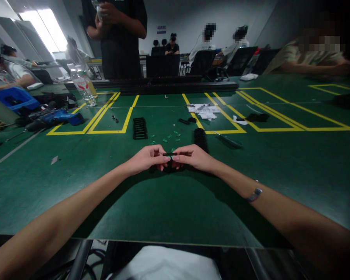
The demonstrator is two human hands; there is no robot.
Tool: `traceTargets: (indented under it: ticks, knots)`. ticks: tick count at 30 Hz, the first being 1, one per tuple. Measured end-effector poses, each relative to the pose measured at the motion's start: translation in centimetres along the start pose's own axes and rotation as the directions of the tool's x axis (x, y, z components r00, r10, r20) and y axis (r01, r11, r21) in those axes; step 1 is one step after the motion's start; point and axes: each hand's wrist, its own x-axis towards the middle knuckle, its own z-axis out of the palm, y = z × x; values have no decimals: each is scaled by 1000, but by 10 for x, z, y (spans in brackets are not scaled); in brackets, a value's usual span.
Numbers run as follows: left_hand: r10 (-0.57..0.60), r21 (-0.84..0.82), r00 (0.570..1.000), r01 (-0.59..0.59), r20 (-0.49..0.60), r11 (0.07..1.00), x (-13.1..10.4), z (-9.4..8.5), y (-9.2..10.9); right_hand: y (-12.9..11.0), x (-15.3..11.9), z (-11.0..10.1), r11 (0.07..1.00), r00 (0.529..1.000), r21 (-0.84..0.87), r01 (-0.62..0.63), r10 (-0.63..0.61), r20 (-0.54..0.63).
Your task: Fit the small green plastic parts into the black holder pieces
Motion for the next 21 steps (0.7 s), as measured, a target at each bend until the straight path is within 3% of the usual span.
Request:
traceTargets:
  ticks: [14, 21]
  knots:
    - [4, -80, 1000, -4, 4, 997, 0, -1, -2, -6, -3, 4, 995, 999, 89, -39, 41, -20]
    - [-15, -22, 999, 16, 50, 1000, -2, -3, 1, -6, -8, 12, 953, 995, 284, -102, 99, 23]
